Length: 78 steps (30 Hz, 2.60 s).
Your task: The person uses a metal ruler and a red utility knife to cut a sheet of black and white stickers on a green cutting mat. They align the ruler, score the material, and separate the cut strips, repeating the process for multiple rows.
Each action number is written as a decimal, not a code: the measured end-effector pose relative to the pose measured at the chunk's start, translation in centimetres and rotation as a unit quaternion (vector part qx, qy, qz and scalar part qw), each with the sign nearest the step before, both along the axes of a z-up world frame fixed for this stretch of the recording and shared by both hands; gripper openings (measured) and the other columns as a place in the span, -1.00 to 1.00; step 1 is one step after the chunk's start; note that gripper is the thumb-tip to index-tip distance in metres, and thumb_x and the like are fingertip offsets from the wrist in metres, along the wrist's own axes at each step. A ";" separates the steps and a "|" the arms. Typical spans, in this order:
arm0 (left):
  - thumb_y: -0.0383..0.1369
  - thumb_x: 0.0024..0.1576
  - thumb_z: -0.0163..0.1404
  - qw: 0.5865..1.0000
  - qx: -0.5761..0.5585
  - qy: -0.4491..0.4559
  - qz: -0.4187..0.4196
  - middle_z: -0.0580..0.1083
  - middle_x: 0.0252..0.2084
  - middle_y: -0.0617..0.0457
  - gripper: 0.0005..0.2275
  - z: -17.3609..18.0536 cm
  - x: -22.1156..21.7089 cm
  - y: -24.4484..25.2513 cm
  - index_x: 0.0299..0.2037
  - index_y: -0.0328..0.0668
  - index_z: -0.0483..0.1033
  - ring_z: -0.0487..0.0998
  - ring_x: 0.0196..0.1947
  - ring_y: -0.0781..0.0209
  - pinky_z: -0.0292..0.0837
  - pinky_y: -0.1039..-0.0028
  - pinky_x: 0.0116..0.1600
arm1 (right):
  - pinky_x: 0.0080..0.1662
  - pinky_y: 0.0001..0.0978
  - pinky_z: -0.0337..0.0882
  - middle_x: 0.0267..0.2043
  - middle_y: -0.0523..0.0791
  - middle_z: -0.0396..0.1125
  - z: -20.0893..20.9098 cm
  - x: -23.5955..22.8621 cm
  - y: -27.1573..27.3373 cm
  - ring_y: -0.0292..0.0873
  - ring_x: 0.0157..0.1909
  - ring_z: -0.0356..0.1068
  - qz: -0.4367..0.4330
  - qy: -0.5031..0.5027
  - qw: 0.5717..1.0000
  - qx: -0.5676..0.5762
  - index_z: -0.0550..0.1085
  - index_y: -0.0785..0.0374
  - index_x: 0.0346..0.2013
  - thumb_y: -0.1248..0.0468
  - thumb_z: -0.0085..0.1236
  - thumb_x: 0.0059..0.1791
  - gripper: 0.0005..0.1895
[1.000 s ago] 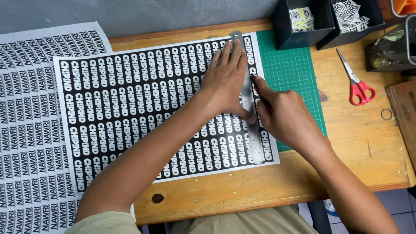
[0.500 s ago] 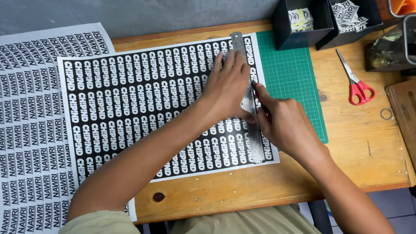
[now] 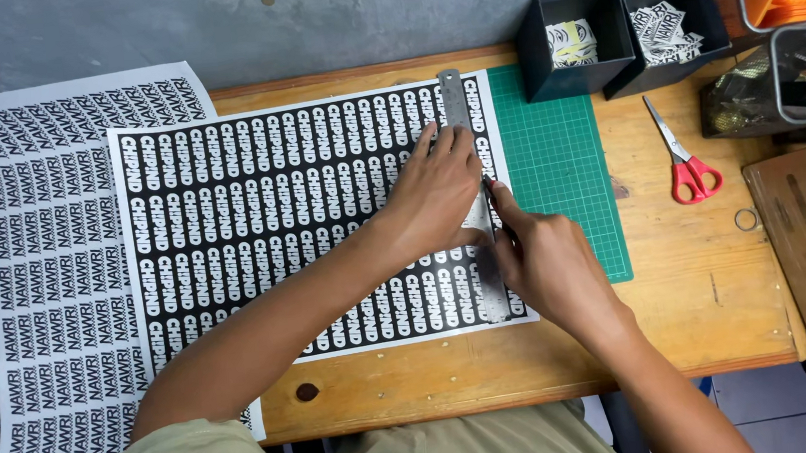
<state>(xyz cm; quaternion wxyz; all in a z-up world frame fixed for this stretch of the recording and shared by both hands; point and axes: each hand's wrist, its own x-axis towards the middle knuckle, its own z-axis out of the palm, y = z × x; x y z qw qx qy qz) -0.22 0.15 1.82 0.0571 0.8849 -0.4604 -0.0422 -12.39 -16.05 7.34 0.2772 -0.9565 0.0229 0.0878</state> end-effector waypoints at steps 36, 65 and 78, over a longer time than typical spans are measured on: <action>0.07 0.04 0.41 0.994 0.110 -0.017 -0.011 0.42 0.38 -0.54 -0.37 2.3 -5.4 -1.2 -0.02 -0.53 0.72 0.35 0.53 -0.50 -0.11 -0.37 0.69 | -0.29 0.34 0.53 -0.42 0.16 0.59 0.7 -4.9 0.7 0.41 -0.28 0.63 0.020 -0.009 0.999 -0.046 0.45 0.26 0.53 0.29 0.10 0.06 -0.32; -0.21 0.04 0.46 0.996 -0.004 -0.092 0.015 0.55 -0.10 -0.39 -0.70 -4.0 -8.0 -3.5 -0.27 -0.35 0.78 0.67 -0.06 -0.37 0.45 -0.66 0.16 | -0.28 0.28 0.55 -0.41 0.14 0.60 0.8 -9.1 0.7 0.35 -0.29 0.65 0.020 0.001 0.999 -0.050 0.55 0.18 0.43 0.24 0.12 0.09 -0.43; -0.35 0.07 0.44 0.996 0.060 -0.053 0.042 0.53 0.06 -0.53 -0.71 -1.0 -9.0 -3.7 -0.13 -0.45 0.78 0.66 0.13 -0.54 0.38 -0.77 0.18 | -0.28 0.39 0.55 -0.38 0.17 0.60 0.1 -10.8 1.1 0.40 -0.29 0.64 0.023 -0.025 0.996 -0.077 0.49 0.22 0.46 0.26 0.08 0.07 -0.39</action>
